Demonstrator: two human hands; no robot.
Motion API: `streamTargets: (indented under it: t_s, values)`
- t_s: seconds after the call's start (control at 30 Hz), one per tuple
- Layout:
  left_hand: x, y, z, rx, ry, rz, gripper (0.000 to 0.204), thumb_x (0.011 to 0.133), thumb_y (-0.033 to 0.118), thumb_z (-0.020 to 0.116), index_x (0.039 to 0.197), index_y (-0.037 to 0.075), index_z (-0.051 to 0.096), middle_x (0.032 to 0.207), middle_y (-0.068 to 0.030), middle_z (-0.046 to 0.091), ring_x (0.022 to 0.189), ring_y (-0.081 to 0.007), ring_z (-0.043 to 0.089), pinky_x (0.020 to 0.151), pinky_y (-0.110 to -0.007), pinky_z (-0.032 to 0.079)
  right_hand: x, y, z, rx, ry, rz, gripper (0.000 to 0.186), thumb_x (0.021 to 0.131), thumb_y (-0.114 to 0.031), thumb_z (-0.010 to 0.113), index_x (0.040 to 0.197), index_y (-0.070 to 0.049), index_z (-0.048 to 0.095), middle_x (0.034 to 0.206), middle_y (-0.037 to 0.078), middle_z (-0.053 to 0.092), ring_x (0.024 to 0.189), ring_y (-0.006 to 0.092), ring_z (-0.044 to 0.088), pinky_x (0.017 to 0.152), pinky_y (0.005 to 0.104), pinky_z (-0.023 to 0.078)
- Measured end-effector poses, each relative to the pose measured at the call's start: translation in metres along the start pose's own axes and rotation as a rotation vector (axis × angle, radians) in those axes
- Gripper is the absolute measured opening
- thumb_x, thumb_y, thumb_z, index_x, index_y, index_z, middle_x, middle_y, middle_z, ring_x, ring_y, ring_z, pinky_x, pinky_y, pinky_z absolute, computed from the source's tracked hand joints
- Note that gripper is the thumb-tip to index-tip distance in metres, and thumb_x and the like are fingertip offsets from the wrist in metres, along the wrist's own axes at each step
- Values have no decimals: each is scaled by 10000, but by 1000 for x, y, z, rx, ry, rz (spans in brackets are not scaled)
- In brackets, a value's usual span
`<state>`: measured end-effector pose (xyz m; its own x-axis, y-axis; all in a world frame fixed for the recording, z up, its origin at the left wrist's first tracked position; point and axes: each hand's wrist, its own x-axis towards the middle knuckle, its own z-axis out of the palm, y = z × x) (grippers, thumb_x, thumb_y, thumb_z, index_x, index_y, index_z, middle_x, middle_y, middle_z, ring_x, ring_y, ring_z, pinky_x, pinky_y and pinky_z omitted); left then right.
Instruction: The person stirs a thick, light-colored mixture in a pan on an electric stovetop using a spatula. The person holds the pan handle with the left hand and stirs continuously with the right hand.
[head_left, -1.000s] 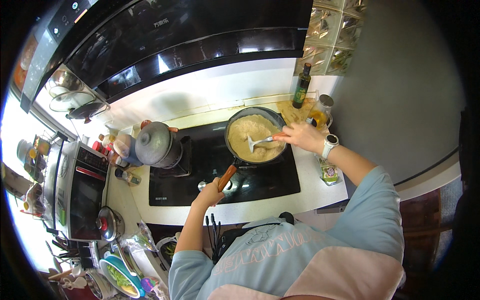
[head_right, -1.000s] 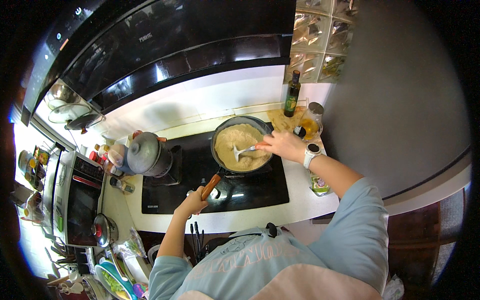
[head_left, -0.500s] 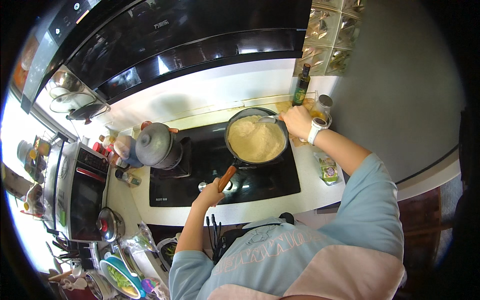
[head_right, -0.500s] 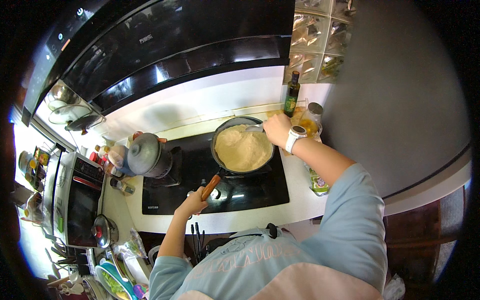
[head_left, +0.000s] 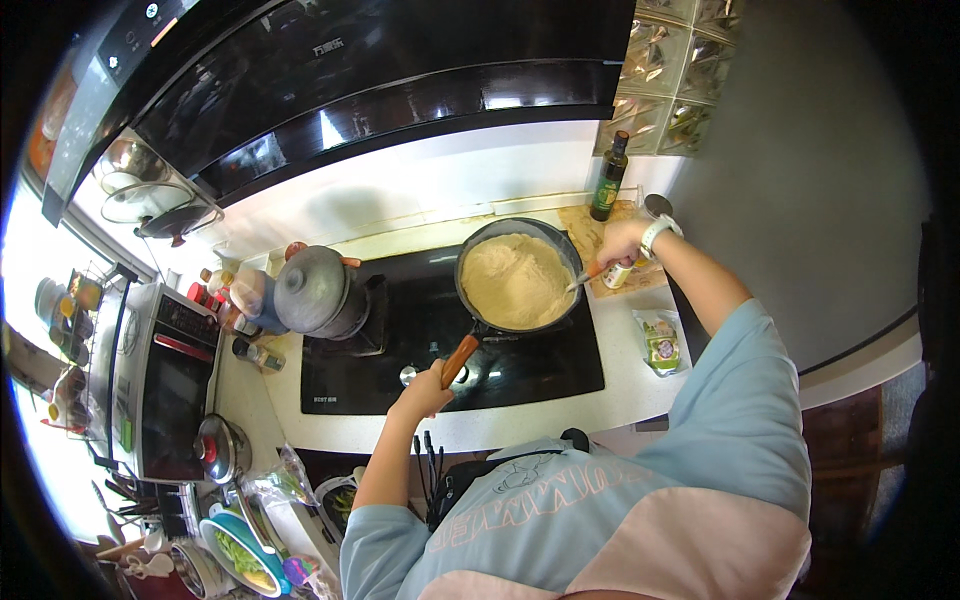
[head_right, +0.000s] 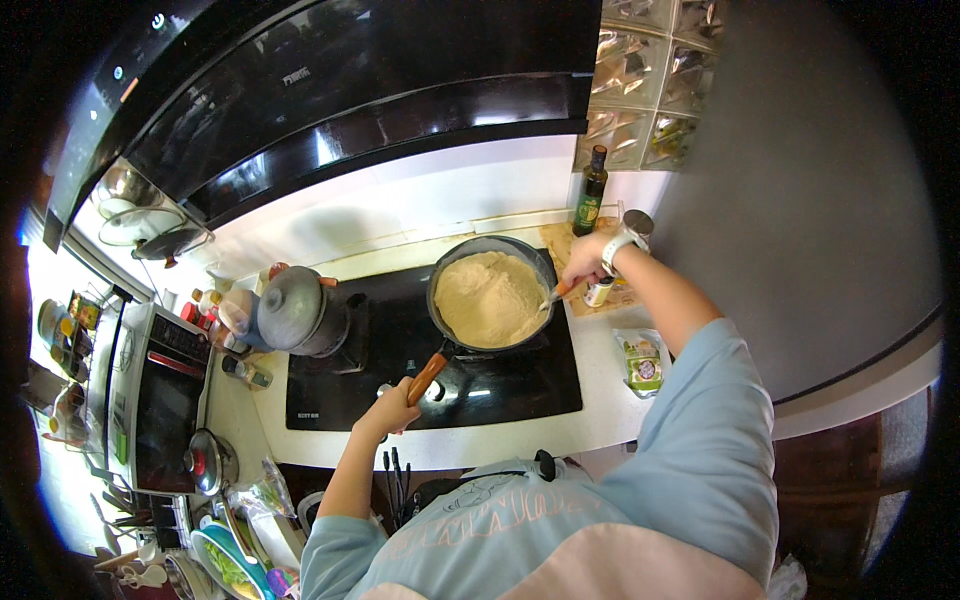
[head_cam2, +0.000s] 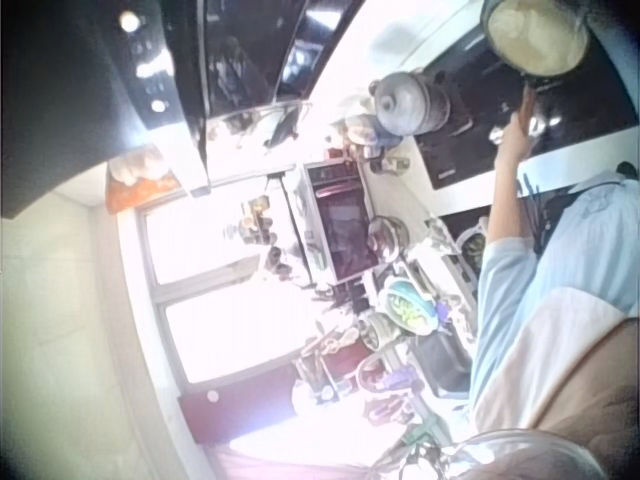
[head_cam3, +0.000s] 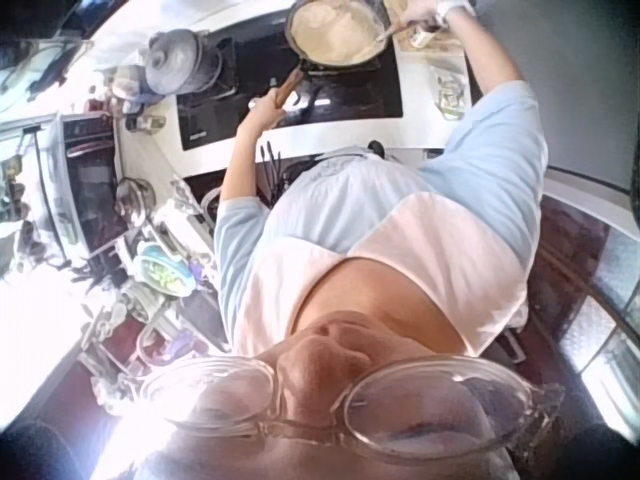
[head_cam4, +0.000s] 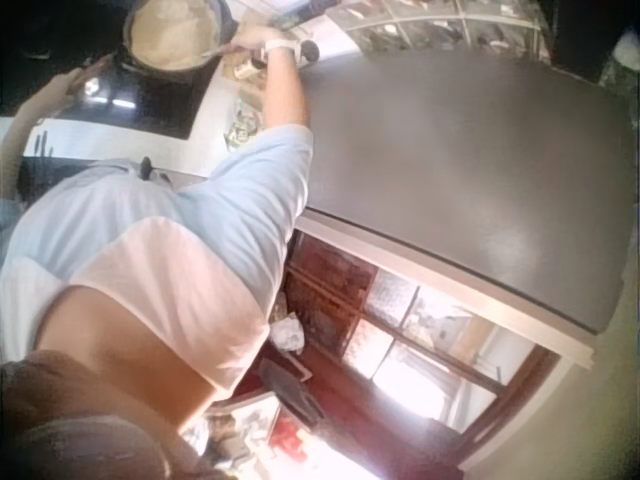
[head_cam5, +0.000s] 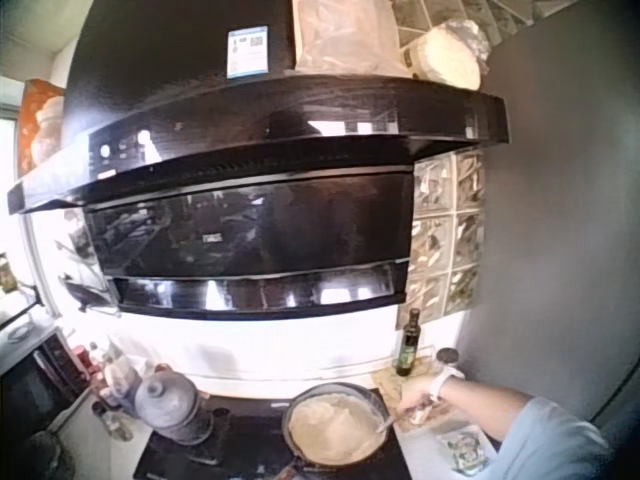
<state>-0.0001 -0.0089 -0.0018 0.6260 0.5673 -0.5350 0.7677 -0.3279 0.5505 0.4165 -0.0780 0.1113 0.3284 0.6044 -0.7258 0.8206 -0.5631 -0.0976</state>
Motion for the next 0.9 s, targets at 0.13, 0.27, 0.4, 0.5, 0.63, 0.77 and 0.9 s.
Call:
streamTargets:
  t_s: [0.13, 0.27, 0.4, 0.5, 0.63, 0.77, 0.9]
  values:
    - [-3, 2, -2, -2, 2, 23, 455, 785, 61, 594, 1201, -4, 421, 702, -166, 605, 483, -235, 603, 428, -341, 497, 13, 11, 51, 480, -39, -31, 353, 792, -361, 690, 644, -61, 578, 532, 28, 512, 389, 130, 388, 355, 284, 274]
    - [-5, 3, -4, -3, -21, 19, 443, 770, 78, 599, 1170, -8, 428, 798, -218, 645, 529, -275, 639, 449, -353, 517, 23, -15, 107, 850, 16, -30, 180, 900, -260, 605, 844, -90, 583, 566, -12, 451, 388, 68, 287, 350, 243, 196]
    - [-4, 4, -5, -13, -21, -2, 441, 770, 75, 600, 1169, -6, 431, 796, -217, 643, 521, -271, 633, 445, -353, 512, 17, -18, 127, 974, -36, -91, 200, 942, -273, 570, 1003, -83, 583, 631, -3, 480, 408, 58, 312, 358, 224, 224]
    - [-5, 4, -4, -27, -19, 15, 439, 768, 65, 596, 1169, -7, 432, 790, -214, 640, 515, -265, 626, 442, -355, 509, 23, -30, 129, 1073, -24, -161, 283, 923, -330, 612, 857, -61, 553, 628, 6, 471, 416, 73, 352, 348, 238, 269]
    - [-7, 4, -5, -10, -5, 9, 447, 774, 52, 595, 1187, 0, 431, 748, -186, 618, 499, -243, 612, 433, -344, 502, 34, -47, 141, 1334, -56, -207, 184, 931, -237, 589, 985, -62, 599, 661, -9, 464, 436, 49, 341, 351, 205, 256]
    - [-4, 6, -4, 0, 10, 21, 448, 791, 45, 608, 1201, 10, 429, 687, -144, 583, 471, -205, 590, 417, -324, 490, 25, -26, 143, 1364, -88, -209, 318, 947, -181, 554, 1247, -78, 573, 670, -28, 461, 443, 26, 328, 356, 179, 233]
    - [-6, 5, -3, 6, 17, 7, 441, 762, 55, 592, 1171, -5, 437, 765, -208, 636, 507, -267, 622, 443, -358, 508, 7, 1, 141, 1336, -86, -263, 410, 945, -159, 566, 1351, -140, 516, 661, -44, 455, 449, 17, 319, 373, 182, 213]
